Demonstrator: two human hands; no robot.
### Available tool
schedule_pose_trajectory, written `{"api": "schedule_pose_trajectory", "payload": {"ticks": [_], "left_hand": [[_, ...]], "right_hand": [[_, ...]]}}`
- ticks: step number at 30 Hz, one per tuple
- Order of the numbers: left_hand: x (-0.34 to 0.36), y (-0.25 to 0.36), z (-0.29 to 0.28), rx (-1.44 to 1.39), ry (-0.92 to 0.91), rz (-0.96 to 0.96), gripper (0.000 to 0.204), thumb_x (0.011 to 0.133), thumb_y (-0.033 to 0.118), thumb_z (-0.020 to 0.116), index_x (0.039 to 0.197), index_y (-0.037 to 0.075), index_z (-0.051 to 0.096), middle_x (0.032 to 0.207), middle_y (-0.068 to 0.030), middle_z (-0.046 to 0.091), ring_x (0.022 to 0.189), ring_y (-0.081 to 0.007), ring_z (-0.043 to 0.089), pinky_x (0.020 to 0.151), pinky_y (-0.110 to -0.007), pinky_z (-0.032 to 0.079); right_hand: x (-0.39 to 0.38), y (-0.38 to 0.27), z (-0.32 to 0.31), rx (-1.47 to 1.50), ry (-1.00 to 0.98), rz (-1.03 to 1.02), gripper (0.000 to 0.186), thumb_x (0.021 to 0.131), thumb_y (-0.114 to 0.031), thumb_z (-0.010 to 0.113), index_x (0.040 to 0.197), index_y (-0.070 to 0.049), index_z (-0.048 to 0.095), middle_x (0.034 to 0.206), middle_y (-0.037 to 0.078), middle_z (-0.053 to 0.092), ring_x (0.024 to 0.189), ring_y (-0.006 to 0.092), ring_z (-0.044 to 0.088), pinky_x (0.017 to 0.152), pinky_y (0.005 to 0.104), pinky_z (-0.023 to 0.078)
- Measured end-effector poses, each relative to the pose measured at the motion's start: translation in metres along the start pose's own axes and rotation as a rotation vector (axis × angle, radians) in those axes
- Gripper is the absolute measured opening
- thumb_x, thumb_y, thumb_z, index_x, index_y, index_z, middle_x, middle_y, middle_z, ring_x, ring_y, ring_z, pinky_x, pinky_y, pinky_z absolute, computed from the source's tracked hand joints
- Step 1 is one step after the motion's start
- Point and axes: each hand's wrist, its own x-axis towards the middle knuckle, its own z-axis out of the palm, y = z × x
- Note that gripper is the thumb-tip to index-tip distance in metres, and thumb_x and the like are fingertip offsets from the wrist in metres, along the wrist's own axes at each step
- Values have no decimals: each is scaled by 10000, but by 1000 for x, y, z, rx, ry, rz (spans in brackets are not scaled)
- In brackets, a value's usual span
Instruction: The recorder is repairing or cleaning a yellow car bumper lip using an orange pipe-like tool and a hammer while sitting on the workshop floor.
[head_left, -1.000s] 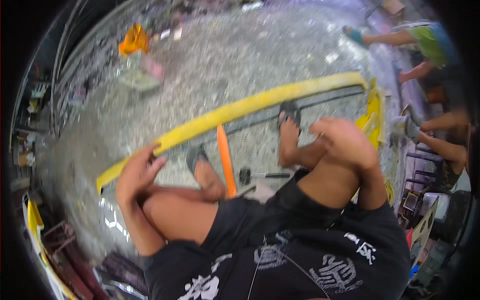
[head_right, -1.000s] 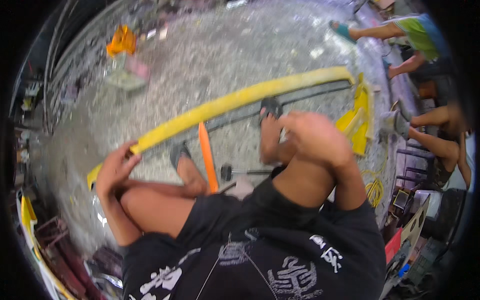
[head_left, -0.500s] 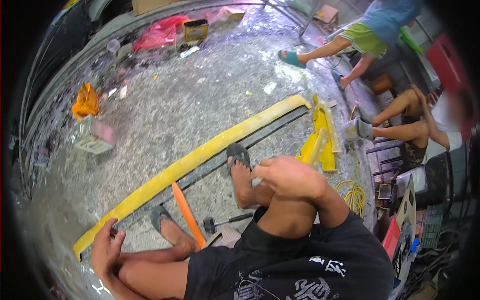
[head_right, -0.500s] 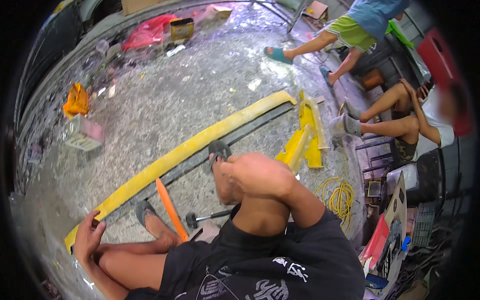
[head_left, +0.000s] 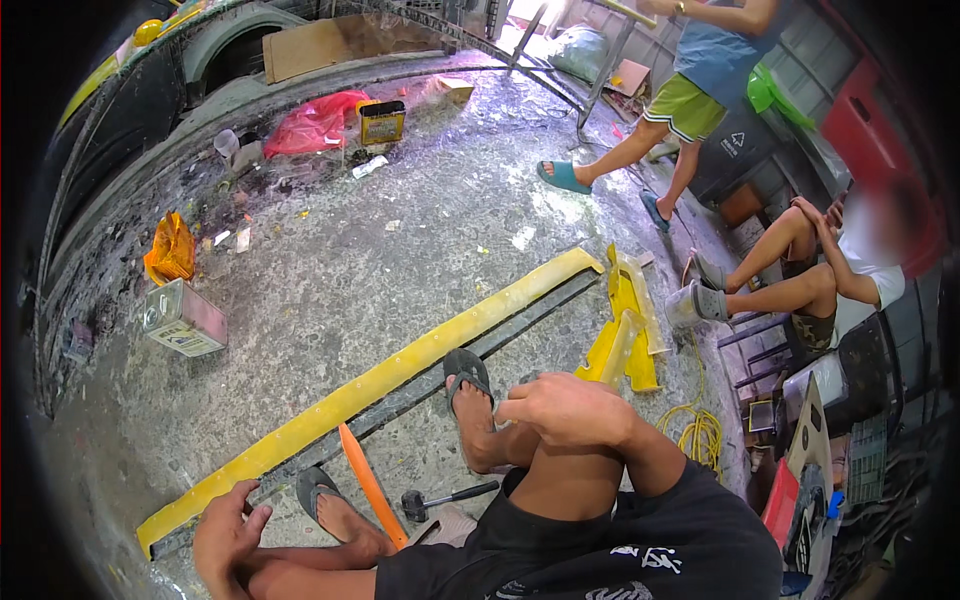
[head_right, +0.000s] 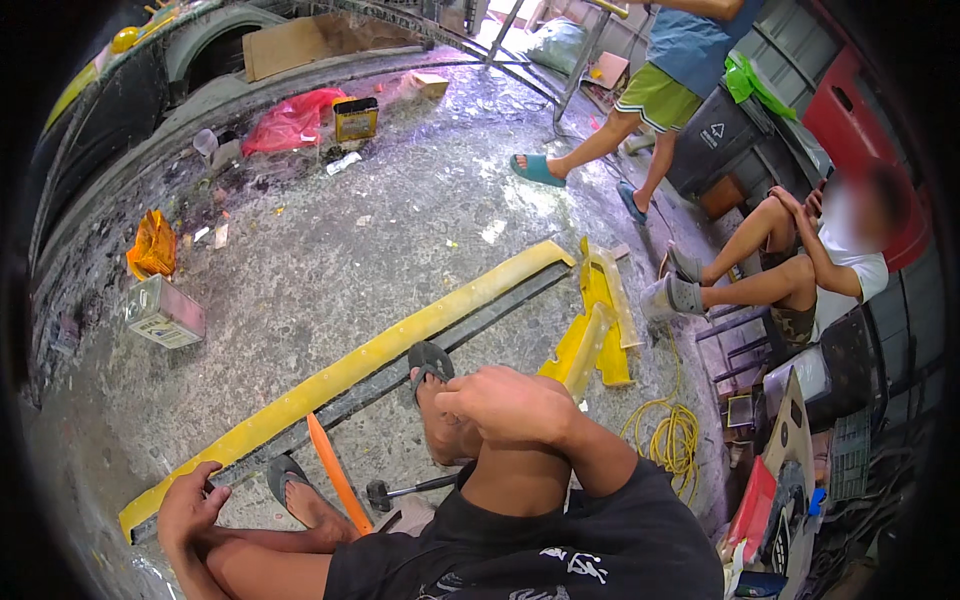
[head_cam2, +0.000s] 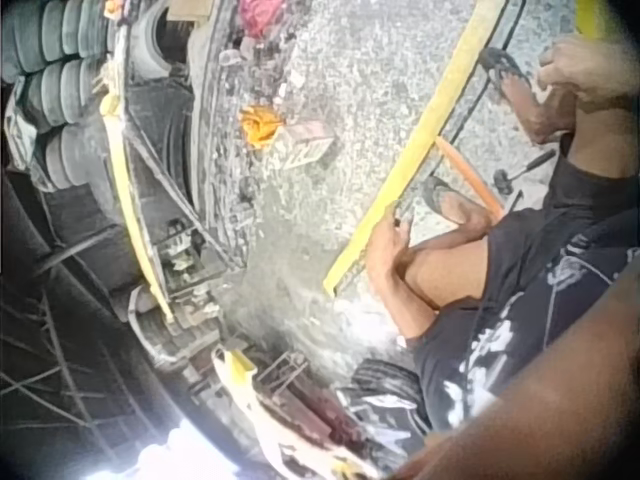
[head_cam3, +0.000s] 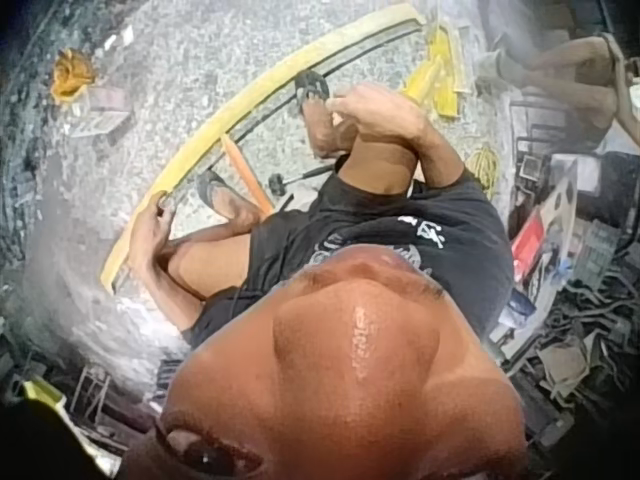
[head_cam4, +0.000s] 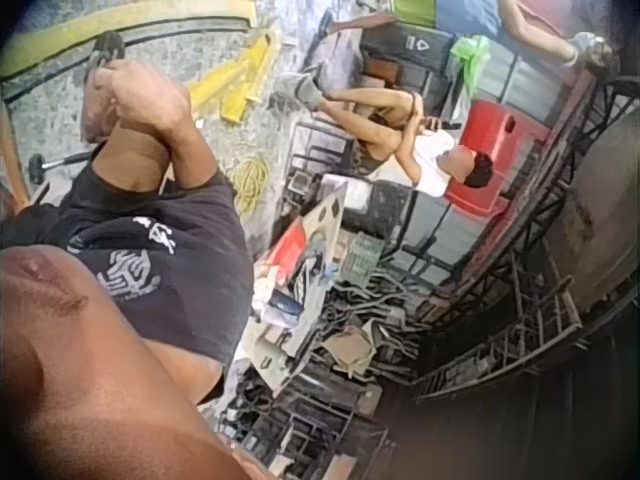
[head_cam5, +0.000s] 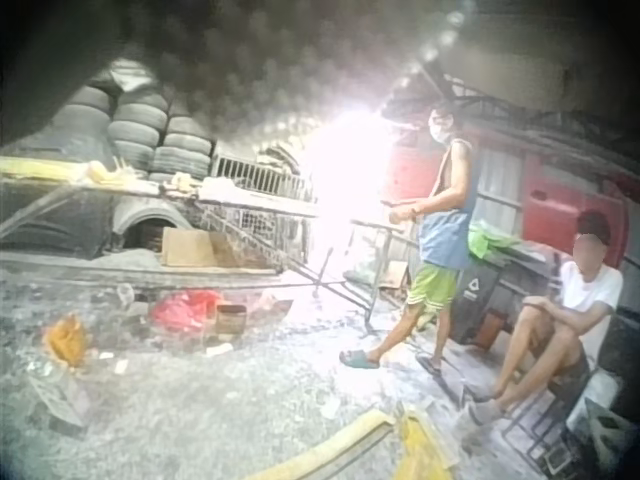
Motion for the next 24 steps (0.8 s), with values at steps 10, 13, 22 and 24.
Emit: {"api": "schedule_pose_trajectory", "payload": {"ticks": [10, 13, 22, 24], "left_hand": [[1, 9, -5, -88, -2, 40, 483, 873, 224, 765, 1301, 37, 643, 879, -152, 710, 785, -284, 682, 743, -384, 546], [-1, 11, -5, -90, 2, 41, 480, 874, 227, 765, 1298, 35, 645, 892, -155, 709, 796, -285, 682, 753, -386, 545], [-5, 14, -5, -69, -10, 51, 468, 883, 259, 760, 1284, 46, 650, 936, -165, 719, 842, -307, 694, 782, -404, 549], [-4, 14, -6, -65, -11, 51, 464, 884, 265, 760, 1280, 49, 651, 941, -164, 720, 845, -310, 693, 784, -405, 549]], "right_hand": [[3, -1, 0, 63, 104, -6, 140, 869, -114, 642, 987, -46, 611, 976, 168, 669, 906, 422, 677, 766, 522, 531], [3, 1, 3, 75, 100, -6, 151, 909, -163, 633, 995, -41, 615, 970, 175, 671, 898, 426, 677, 770, 527, 531], [2, 0, 3, 67, 97, -5, 139, 910, -161, 636, 999, -56, 616, 955, 179, 666, 880, 427, 670, 757, 532, 518], [1, 1, 2, 59, 97, -17, 139, 906, -156, 641, 1003, -60, 615, 955, 178, 664, 878, 426, 668, 756, 530, 516]]}}
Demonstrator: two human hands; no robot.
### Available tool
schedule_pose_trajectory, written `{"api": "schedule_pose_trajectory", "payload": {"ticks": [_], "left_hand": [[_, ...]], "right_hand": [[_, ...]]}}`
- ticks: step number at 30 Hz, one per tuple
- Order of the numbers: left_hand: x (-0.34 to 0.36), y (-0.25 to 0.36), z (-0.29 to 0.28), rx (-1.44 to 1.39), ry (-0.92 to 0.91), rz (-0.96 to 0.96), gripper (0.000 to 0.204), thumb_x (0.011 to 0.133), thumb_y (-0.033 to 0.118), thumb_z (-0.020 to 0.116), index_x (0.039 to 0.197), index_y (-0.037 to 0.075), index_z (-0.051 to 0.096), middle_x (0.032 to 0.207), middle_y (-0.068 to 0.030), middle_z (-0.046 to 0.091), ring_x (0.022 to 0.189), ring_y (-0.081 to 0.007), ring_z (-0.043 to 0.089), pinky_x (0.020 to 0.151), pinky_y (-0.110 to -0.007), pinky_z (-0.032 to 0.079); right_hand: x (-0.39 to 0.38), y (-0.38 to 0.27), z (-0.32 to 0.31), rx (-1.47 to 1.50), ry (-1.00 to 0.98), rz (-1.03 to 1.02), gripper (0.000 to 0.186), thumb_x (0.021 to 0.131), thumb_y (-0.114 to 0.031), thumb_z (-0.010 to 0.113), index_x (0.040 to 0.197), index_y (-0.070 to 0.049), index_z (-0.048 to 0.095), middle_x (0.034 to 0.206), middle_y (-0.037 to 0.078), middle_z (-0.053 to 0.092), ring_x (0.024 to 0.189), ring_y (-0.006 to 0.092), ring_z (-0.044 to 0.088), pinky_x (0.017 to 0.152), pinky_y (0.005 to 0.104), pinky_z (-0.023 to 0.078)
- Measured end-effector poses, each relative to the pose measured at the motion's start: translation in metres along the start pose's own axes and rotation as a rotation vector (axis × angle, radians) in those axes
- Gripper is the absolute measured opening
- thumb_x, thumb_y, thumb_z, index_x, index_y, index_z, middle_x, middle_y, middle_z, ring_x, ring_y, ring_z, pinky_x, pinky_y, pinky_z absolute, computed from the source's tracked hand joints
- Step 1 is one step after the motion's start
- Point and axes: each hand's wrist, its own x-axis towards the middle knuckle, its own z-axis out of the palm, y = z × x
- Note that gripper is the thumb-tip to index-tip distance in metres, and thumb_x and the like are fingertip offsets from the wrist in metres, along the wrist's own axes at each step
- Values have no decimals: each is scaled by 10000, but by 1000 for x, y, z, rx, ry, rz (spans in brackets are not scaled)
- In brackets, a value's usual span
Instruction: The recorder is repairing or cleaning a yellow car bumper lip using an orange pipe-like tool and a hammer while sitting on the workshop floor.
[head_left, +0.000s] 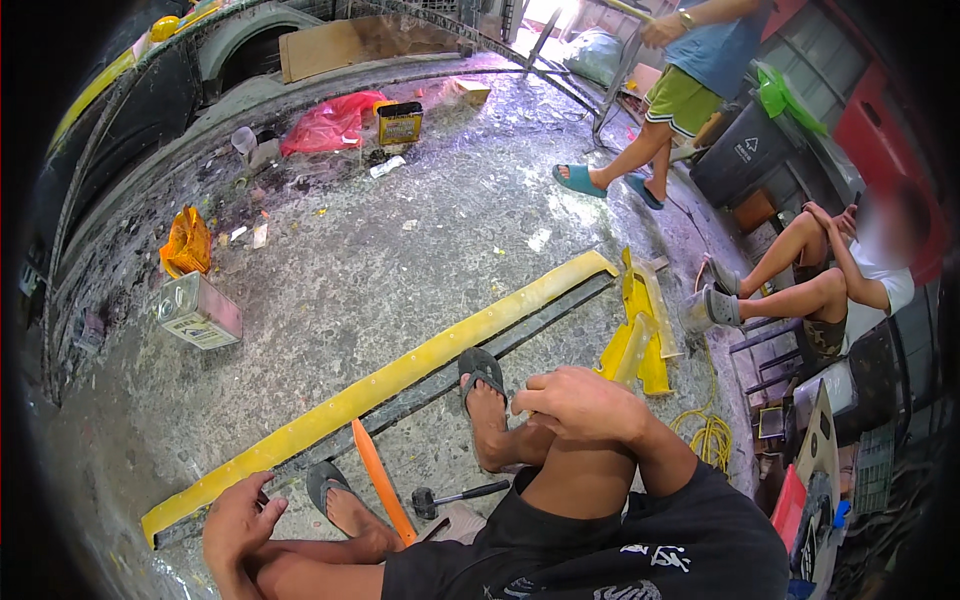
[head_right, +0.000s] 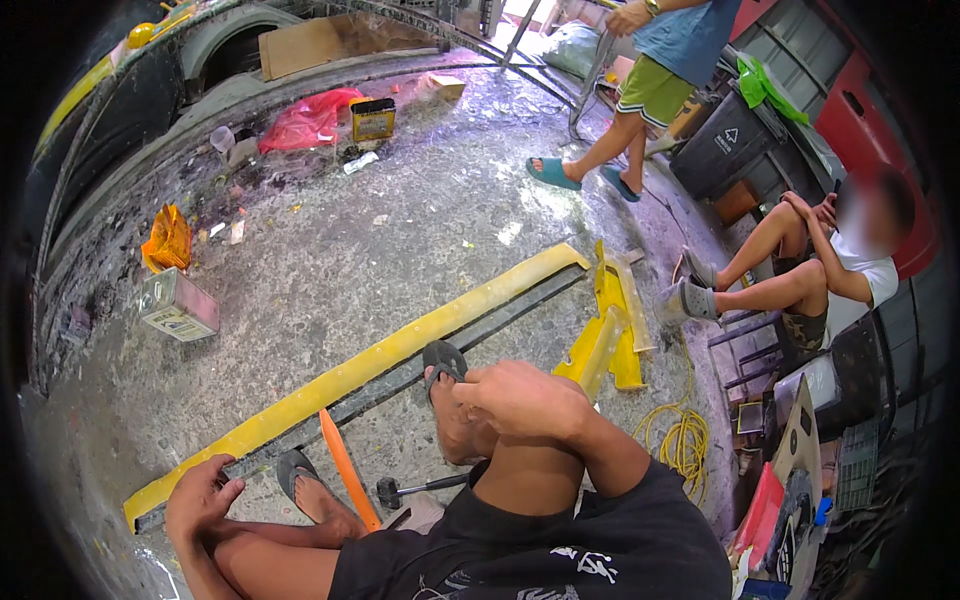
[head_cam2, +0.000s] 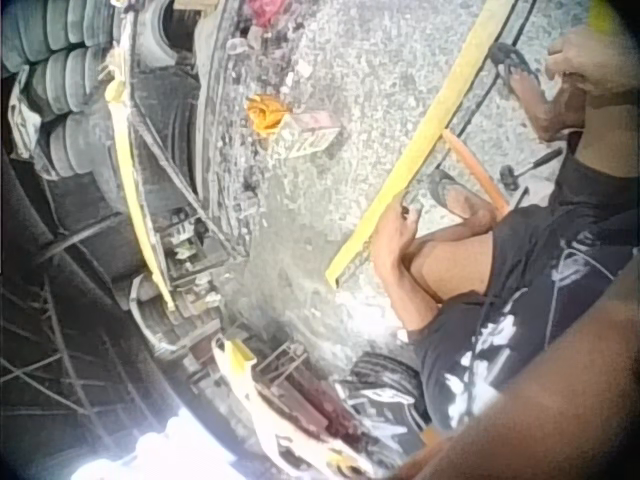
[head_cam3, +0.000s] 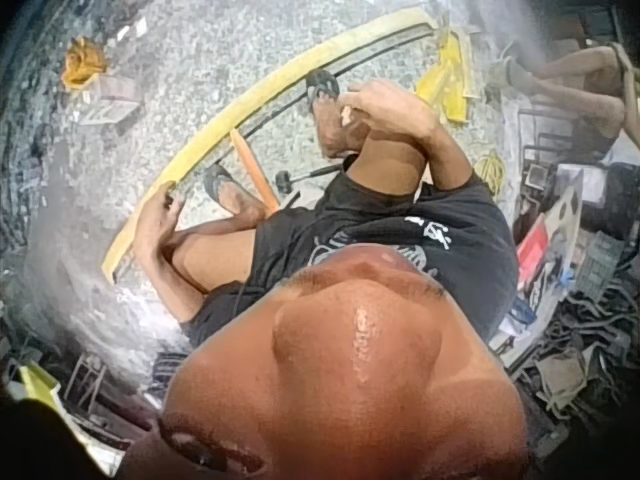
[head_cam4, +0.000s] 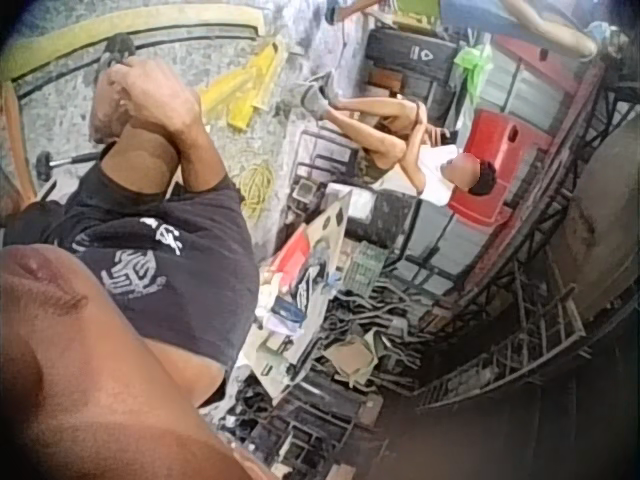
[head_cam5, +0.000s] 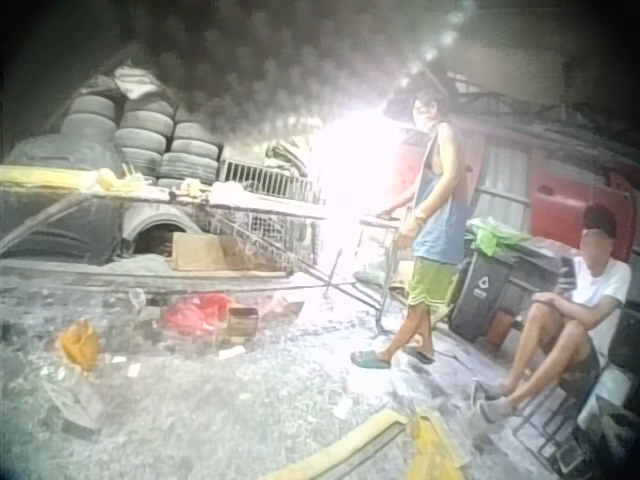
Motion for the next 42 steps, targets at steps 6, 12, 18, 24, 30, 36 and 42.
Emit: {"api": "schedule_pose_trajectory", "payload": {"ticks": [6, 12, 18, 24, 30, 36, 42], "left_hand": [[-1, -3, 1, 5, 1, -21, 450, 892, 262, 753, 1281, 62, 648, 956, -160, 721, 853, -321, 692, 789, -412, 548], [2, -13, 5, 75, -20, -8, 426, 910, 184, 707, 1325, 124, 633, 953, -198, 723, 901, -399, 688, 830, -481, 543], [-5, -4, 4, 60, -40, -69, 426, 908, 195, 710, 1322, 127, 635, 920, -206, 712, 912, -400, 681, 823, -483, 536], [-2, -35, 18, 48, 1, 22, 478, 951, 328, 706, 1354, 85, 621, 961, -212, 705, 846, -342, 680, 783, -441, 539], [8, -11, 9, 18, -82, 2, 473, 970, 360, 676, 1339, 70, 617, 974, -230, 709, 870, -375, 677, 791, -435, 531], [-4, -26, 10, 19, -44, -40, 491, 971, 388, 672, 1340, 69, 615, 998, -233, 714, 905, -378, 687, 793, -446, 532], [2, -24, 14, 24, -102, -35, 497, 976, 404, 657, 1344, 73, 617, 978, -226, 719, 887, -381, 687, 805, -454, 537]], "right_hand": [[3, 2, 3, -48, 8, 7, 219, 892, -147, 656, 1111, -144, 652, 962, 103, 652, 870, 372, 656, 764, 480, 517], [0, 0, 1, -65, -8, 44, 209, 905, -174, 661, 1110, -136, 651, 979, 110, 663, 863, 386, 662, 756, 493, 524], [4, -7, 0, 12, -44, 81, 161, 904, -156, 657, 1031, -60, 629, 973, 167, 660, 931, 425, 664, 800, 533, 520], [4, 10, 21, 53, 173, 23, 282, 821, -132, 714, 1096, -89, 667, 976, 156, 653, 943, 390, 645, 809, 474, 527], [8, 8, 16, 111, 86, 50, 269, 834, 16, 689, 1094, -44, 656, 977, 165, 643, 907, 395, 643, 762, 445, 521], [9, 0, 18, 89, 59, 58, 224, 855, 14, 652, 1076, -21, 641, 970, 179, 636, 914, 411, 629, 776, 438, 503], [9, -5, 16, 117, 40, 86, 241, 859, -6, 648, 1097, -41, 643, 964, 194, 625, 930, 433, 617, 773, 484, 488]]}}
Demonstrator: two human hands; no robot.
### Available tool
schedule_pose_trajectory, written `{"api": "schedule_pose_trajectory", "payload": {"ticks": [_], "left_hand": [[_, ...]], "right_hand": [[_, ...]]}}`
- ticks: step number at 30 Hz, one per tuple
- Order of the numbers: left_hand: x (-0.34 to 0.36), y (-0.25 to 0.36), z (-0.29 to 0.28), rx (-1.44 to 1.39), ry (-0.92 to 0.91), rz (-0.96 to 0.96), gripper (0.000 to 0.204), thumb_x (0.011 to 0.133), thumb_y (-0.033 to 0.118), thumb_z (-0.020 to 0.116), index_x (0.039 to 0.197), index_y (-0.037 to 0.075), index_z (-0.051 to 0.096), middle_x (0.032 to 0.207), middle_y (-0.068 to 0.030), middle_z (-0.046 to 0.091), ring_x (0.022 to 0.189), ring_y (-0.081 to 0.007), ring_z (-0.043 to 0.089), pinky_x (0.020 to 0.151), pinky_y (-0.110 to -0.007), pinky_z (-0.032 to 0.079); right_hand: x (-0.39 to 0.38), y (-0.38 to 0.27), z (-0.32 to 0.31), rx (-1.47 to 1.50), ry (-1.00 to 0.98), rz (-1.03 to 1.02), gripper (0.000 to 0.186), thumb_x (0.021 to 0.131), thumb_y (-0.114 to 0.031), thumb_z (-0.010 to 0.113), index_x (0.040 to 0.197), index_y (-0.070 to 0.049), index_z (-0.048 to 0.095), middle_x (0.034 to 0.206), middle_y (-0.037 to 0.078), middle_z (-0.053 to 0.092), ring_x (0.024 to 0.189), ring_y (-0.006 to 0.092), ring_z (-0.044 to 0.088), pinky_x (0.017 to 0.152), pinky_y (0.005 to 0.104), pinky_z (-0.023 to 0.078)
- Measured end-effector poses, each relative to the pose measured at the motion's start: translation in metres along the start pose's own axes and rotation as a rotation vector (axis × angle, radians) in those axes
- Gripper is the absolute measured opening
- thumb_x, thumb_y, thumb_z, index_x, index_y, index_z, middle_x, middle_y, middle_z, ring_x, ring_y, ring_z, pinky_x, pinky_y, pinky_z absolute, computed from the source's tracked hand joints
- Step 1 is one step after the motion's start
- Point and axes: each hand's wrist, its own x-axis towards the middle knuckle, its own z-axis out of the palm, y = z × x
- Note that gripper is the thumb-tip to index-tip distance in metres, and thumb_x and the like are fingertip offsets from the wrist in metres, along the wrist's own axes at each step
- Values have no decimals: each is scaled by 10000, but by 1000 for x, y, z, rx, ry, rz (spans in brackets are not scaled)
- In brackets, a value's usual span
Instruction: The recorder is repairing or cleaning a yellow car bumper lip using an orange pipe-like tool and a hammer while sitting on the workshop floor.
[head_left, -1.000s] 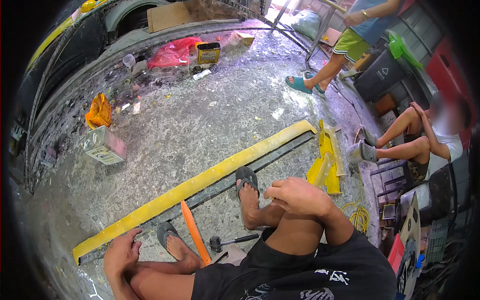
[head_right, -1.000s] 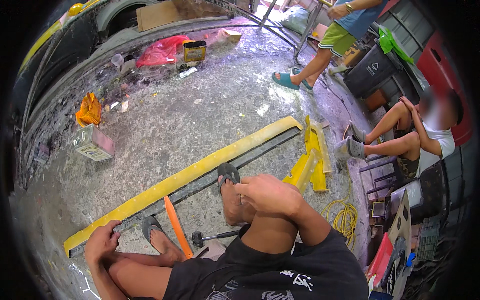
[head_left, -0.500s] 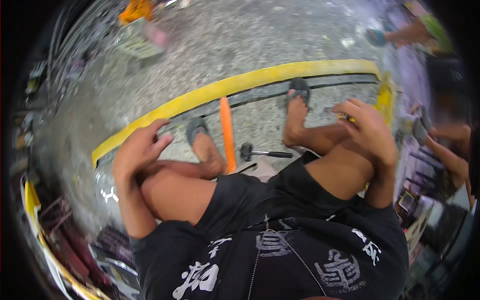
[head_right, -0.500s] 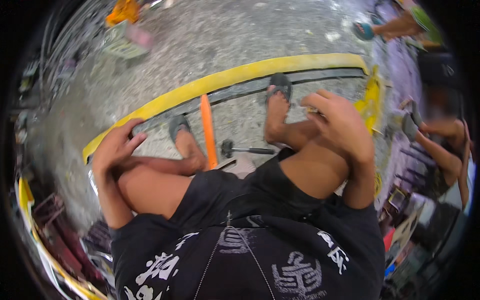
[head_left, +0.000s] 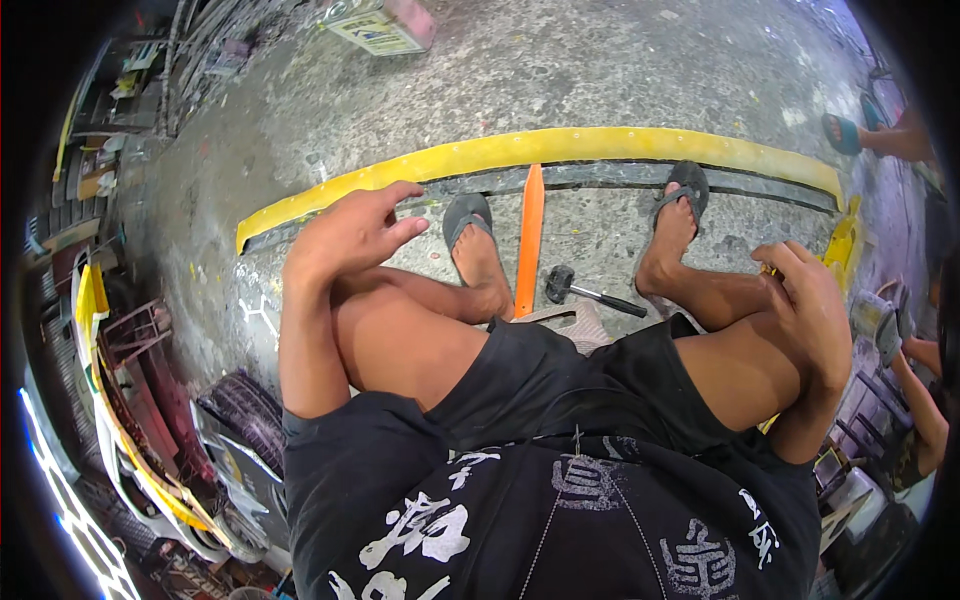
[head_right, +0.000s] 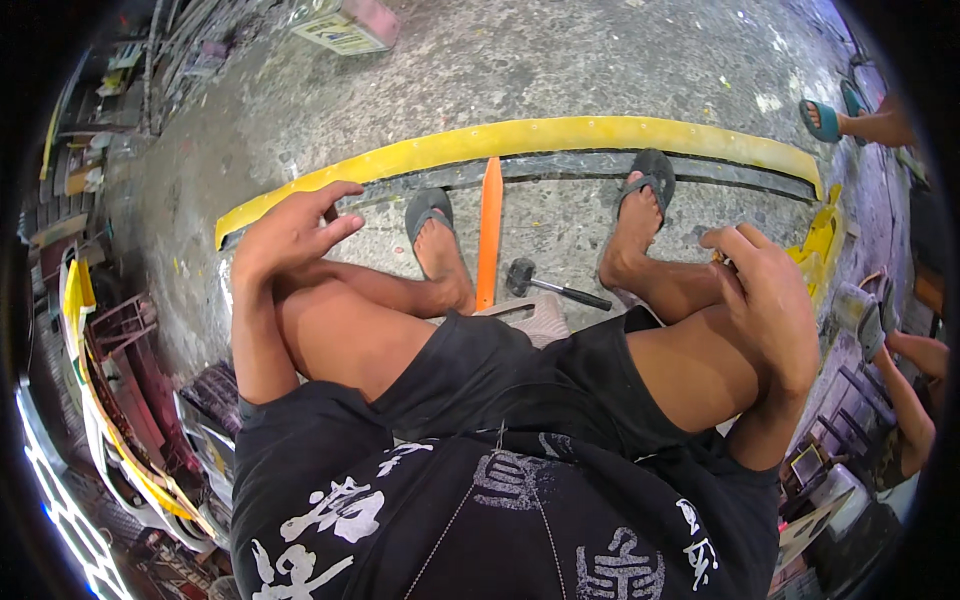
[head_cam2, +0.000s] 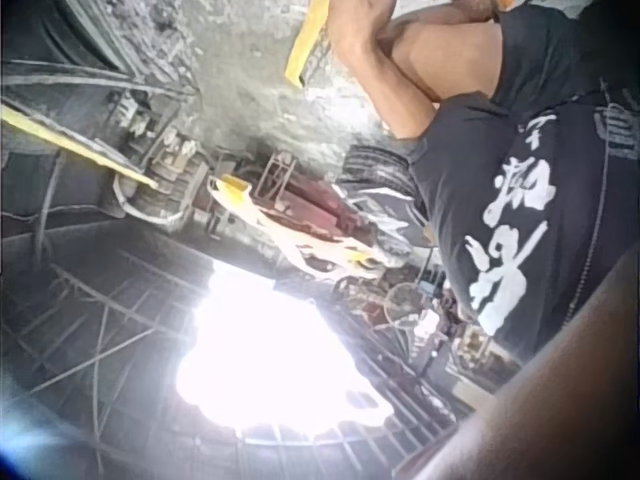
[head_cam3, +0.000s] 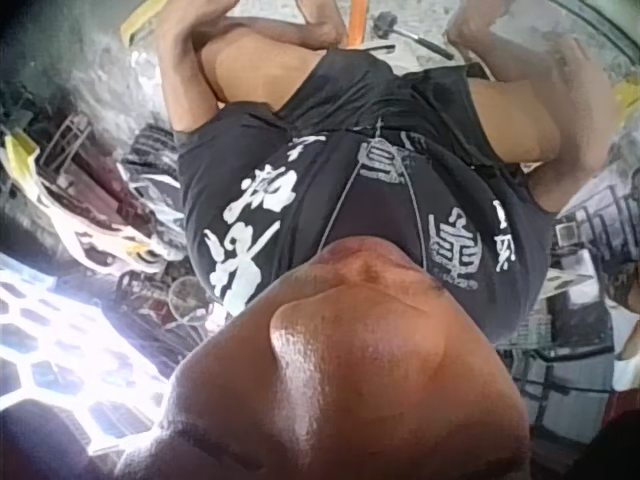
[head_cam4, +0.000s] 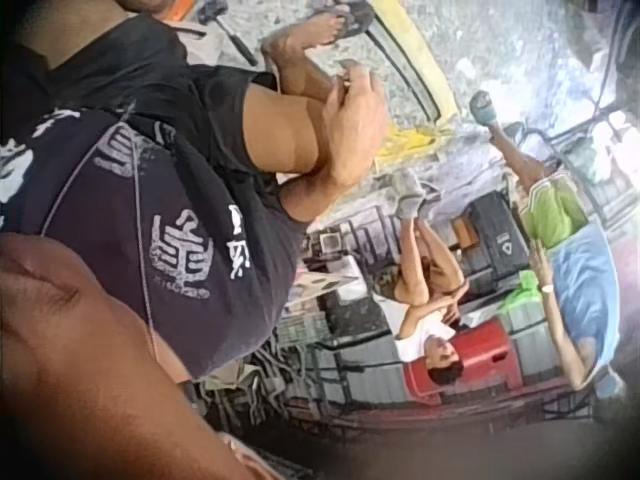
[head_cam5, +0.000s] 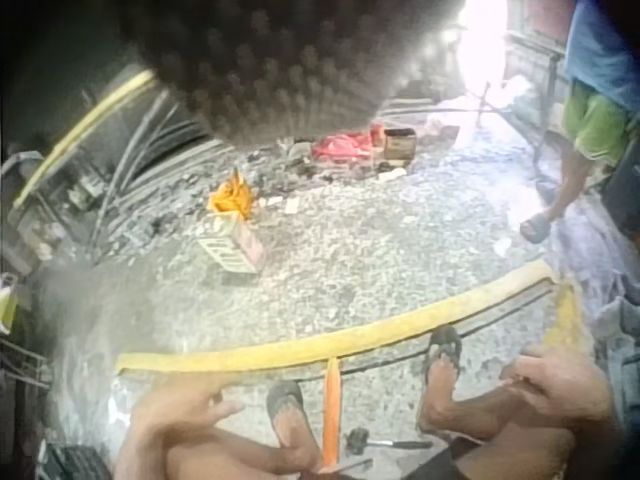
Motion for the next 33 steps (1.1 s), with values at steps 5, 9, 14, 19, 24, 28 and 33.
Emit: {"api": "schedule_pose_trajectory", "payload": {"ticks": [5, 9, 14, 19, 24, 28, 33], "left_hand": [[15, 1, 5, 80, -111, -50, 502, 983, 413, 636, 1357, 79, 613, 1006, -222, 729, 944, -381, 700, 841, -469, 543], [32, -19, 25, 149, -196, -23, 511, 984, 424, 648, 1352, 71, 613, 974, -211, 726, 914, -368, 696, 815, -453, 539], [48, -30, 45, 256, -240, 31, 525, 975, 420, 653, 1365, 72, 597, 993, -214, 733, 938, -387, 698, 833, -470, 543], [69, 2, 24, 260, -193, -8, 529, 968, 431, 656, 1347, 64, 612, 1017, -226, 736, 959, -397, 697, 836, -475, 541], [100, 41, 6, 303, -116, 123, 558, 963, 445, 666, 1356, 53, 605, 1017, -234, 732, 954, -396, 698, 824, -461, 550], [147, 87, 6, 265, -138, 287, 579, 966, 469, 660, 1366, 55, 600, 1021, -236, 732, 974, -383, 705, 836, -457, 551], [193, 132, 16, 349, -101, 443, 577, 988, 469, 632, 1381, 50, 583, 1052, -235, 735, 1009, -373, 708, 850, -444, 549]], "right_hand": [[-4, -2, -5, -5, 34, 28, 239, 868, -16, 646, 1106, -42, 648, 962, 193, 627, 930, 436, 616, 783, 484, 488], [-9, 2, -1, -45, 60, -6, 232, 871, -28, 651, 1102, -47, 651, 957, 189, 622, 919, 438, 612, 784, 484, 486], [-18, 7, -1, -39, 119, -40, 238, 871, -42, 662, 1107, -67, 649, 958, 179, 620, 916, 430, 606, 778, 485, 482], [-29, 22, -5, -20, 236, 25, 206, 872, -53, 669, 1075, -67, 637, 961, 170, 618, 913, 416, 610, 779, 483, 484], [-28, 44, 4, 65, 250, -54, 213, 836, -34, 703, 1038, -39, 635, 935, 166, 634, 903, 374, 646, 795, 447, 516], [-44, 47, 6, 116, 334, -28, 209, 831, -55, 713, 1025, -46, 634, 930, 155, 639, 896, 361, 653, 798, 451, 523], [-56, 25, 11, 57, 358, 4, 159, 845, -76, 701, 993, -53, 648, 908, 150, 653, 878, 366, 653, 794, 464, 527]]}}
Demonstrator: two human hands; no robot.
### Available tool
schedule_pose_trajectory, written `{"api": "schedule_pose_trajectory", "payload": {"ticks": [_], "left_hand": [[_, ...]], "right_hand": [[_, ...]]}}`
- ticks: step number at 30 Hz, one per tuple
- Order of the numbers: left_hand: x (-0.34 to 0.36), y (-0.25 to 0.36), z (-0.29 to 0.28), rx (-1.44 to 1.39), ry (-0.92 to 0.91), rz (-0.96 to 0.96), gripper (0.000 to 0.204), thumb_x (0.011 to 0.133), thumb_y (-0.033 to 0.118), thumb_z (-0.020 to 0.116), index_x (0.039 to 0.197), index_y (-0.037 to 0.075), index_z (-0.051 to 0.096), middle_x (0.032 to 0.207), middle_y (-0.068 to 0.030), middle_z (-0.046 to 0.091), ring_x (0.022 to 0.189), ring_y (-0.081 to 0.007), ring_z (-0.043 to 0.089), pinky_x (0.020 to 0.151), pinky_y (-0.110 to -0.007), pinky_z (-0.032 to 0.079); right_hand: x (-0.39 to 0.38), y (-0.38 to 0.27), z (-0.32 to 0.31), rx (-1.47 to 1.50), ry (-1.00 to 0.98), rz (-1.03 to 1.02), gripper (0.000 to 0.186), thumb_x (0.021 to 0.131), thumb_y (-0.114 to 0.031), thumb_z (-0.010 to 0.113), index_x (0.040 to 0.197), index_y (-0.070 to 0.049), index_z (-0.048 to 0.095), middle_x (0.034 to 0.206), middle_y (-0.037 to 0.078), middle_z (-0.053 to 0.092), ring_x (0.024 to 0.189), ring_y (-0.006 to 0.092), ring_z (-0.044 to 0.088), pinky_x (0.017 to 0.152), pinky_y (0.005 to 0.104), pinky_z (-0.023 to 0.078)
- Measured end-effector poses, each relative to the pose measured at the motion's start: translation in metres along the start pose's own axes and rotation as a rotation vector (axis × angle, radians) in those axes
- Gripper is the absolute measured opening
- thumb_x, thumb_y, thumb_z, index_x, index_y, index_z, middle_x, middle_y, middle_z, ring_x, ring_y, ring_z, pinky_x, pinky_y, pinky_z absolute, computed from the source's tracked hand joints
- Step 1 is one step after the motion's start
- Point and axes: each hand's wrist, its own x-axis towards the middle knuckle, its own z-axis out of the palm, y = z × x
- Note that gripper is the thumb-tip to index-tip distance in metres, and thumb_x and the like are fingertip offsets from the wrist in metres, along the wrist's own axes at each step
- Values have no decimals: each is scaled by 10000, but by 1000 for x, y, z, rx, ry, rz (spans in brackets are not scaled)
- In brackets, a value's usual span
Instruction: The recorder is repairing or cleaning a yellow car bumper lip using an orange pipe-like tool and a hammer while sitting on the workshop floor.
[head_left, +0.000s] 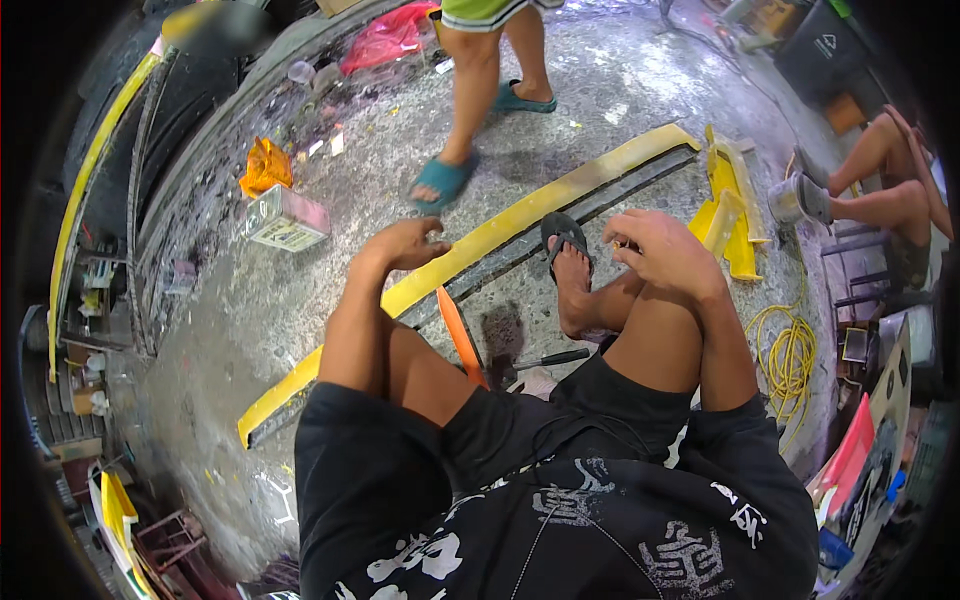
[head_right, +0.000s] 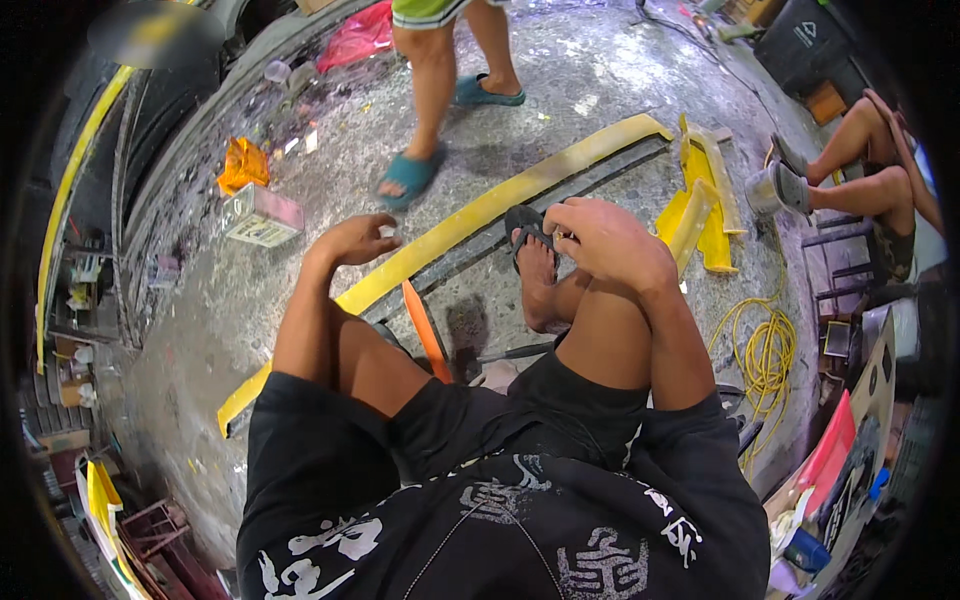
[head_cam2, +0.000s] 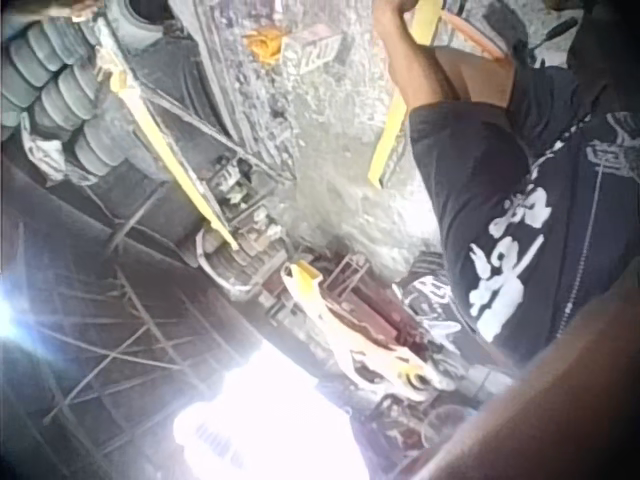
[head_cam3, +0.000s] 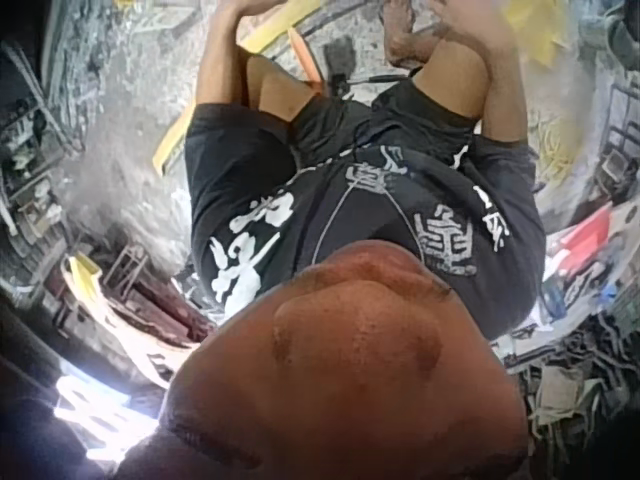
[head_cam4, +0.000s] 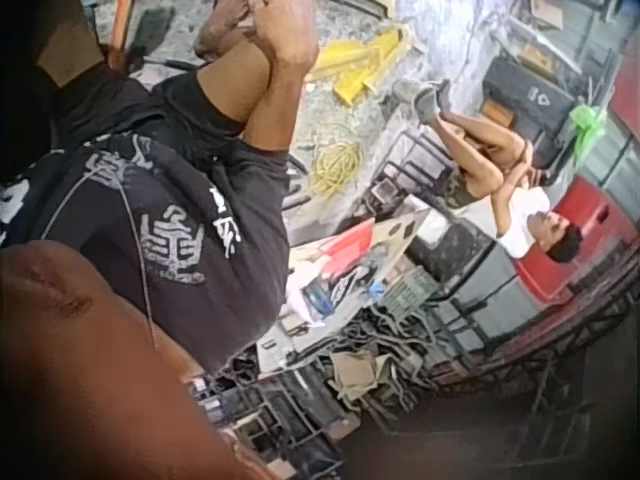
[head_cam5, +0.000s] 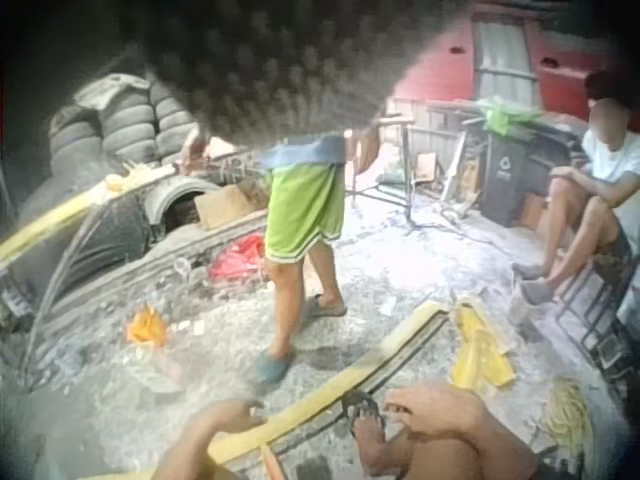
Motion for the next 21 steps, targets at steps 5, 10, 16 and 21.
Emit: {"api": "schedule_pose_trajectory", "payload": {"ticks": [5, 10, 16, 21], "left_hand": [[33, 31, -4, -102, -98, 41, 611, 981, 499, 624, 1376, 34, 593, 1275, -231, 688, 1191, -383, 654, 1014, -427, 502], [26, -15, 5, -46, -9, 95, 580, 965, 483, 680, 1326, 33, 623, 1118, -231, 730, 1019, -328, 705, 862, -393, 548], [-7, 6, -5, -48, 1, 26, 579, 952, 459, 694, 1337, 34, 617, 996, -211, 735, 927, -291, 709, 837, -382, 547], [-41, 11, -17, -121, -29, -24, 557, 963, 413, 671, 1361, 31, 596, 1034, -214, 729, 958, -321, 710, 853, -413, 550]], "right_hand": [[-21, -16, -3, -95, -28, 55, 109, 862, -106, 696, 942, -47, 651, 882, 155, 659, 881, 385, 647, 785, 466, 524], [-22, -40, -4, -75, 11, 27, 103, 876, -110, 689, 946, -46, 647, 898, 161, 662, 889, 392, 649, 788, 464, 522], [-27, -13, -3, -173, 6, 134, 165, 882, -73, 680, 1042, -47, 648, 973, 177, 659, 906, 399, 650, 788, 454, 518], [-11, -33, -5, -23, 28, 70, 200, 877, -43, 679, 1075, -45, 652, 975, 168, 649, 887, 386, 645, 770, 441, 516]]}}
